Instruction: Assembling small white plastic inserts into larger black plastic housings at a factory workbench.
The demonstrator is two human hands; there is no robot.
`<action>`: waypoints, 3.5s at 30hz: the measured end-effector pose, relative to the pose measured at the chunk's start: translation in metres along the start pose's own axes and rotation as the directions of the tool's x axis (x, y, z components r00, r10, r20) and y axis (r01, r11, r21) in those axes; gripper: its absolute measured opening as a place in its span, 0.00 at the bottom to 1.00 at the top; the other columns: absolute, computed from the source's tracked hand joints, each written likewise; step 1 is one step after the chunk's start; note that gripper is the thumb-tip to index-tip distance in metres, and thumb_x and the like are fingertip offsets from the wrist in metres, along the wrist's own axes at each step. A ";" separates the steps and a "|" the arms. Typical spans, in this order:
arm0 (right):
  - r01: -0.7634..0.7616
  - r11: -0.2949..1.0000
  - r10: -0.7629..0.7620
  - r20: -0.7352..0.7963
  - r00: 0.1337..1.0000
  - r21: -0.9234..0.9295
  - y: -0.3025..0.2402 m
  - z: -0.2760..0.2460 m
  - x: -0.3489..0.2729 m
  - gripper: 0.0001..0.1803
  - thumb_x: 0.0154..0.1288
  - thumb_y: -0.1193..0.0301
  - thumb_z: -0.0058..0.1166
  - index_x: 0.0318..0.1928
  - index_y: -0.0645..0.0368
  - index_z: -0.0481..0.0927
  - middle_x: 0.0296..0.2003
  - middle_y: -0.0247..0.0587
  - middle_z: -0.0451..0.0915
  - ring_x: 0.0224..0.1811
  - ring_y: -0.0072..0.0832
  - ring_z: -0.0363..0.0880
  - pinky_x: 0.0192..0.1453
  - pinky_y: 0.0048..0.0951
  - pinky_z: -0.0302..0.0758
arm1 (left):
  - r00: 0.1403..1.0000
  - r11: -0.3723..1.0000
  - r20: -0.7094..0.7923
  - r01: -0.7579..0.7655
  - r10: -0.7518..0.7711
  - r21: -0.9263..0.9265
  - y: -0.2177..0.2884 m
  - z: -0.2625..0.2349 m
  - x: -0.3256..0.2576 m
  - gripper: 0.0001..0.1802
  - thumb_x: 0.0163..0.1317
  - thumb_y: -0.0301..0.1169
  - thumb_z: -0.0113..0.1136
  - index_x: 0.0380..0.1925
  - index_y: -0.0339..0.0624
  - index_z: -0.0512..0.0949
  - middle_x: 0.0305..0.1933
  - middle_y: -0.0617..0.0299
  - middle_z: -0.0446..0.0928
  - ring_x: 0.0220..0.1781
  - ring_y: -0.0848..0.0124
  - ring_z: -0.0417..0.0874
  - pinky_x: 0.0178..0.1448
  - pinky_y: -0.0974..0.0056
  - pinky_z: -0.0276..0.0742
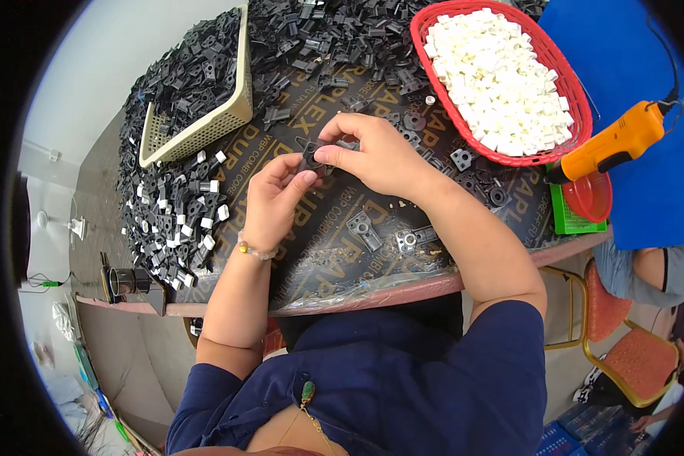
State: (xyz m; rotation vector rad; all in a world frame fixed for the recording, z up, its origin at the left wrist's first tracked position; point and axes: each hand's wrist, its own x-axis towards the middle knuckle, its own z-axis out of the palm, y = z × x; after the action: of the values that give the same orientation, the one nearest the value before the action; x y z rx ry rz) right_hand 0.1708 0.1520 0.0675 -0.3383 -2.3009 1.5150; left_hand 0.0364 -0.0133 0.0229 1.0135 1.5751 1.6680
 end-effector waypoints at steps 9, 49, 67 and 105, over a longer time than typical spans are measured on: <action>0.028 0.946 -0.101 -0.212 0.972 -0.323 -0.018 -0.034 -0.002 0.14 0.64 0.66 0.64 0.44 0.62 0.81 0.38 0.37 0.82 0.40 0.25 0.79 0.48 0.29 0.76 | 0.993 0.956 0.032 0.120 -0.115 -0.270 0.005 -0.002 -0.001 0.07 0.67 0.23 0.62 0.44 0.35 0.78 0.43 0.59 0.85 0.43 0.73 0.87 0.44 0.71 0.78; -0.092 0.752 0.178 -0.066 0.982 0.652 0.014 0.029 0.001 0.12 0.64 0.81 0.60 0.48 0.65 0.78 0.41 0.39 0.81 0.41 0.22 0.83 0.48 0.23 0.79 | 0.973 0.871 -0.221 -0.049 -0.069 -0.489 0.007 0.002 0.005 0.30 0.60 0.16 0.66 0.60 0.47 0.66 0.46 0.61 0.79 0.42 0.74 0.82 0.47 0.68 0.80; -0.179 0.664 0.238 0.022 0.971 0.726 0.017 0.040 -0.001 0.12 0.65 0.81 0.62 0.49 0.66 0.79 0.41 0.43 0.84 0.41 0.27 0.85 0.48 0.27 0.82 | 0.966 0.952 -0.249 -0.133 0.063 -0.276 0.006 0.012 0.000 0.26 0.63 0.19 0.66 0.59 0.42 0.68 0.46 0.64 0.76 0.44 0.76 0.80 0.49 0.71 0.79; -0.007 0.466 0.105 0.048 0.993 -0.885 -0.001 -0.019 0.044 0.19 0.54 0.75 0.65 0.48 0.64 0.82 0.45 0.52 0.83 0.52 0.48 0.81 0.59 0.43 0.76 | 0.956 0.951 -0.289 -0.037 -0.055 -0.307 -0.006 -0.014 0.018 0.18 0.71 0.32 0.54 0.59 0.41 0.73 0.51 0.58 0.80 0.54 0.67 0.80 0.56 0.63 0.73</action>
State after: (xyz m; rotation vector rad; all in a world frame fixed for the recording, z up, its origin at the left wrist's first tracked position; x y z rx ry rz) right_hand 0.1393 0.1843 0.0826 -0.6059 -3.0025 0.1542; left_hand 0.0148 -0.0051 0.0189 0.6161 1.4276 2.0555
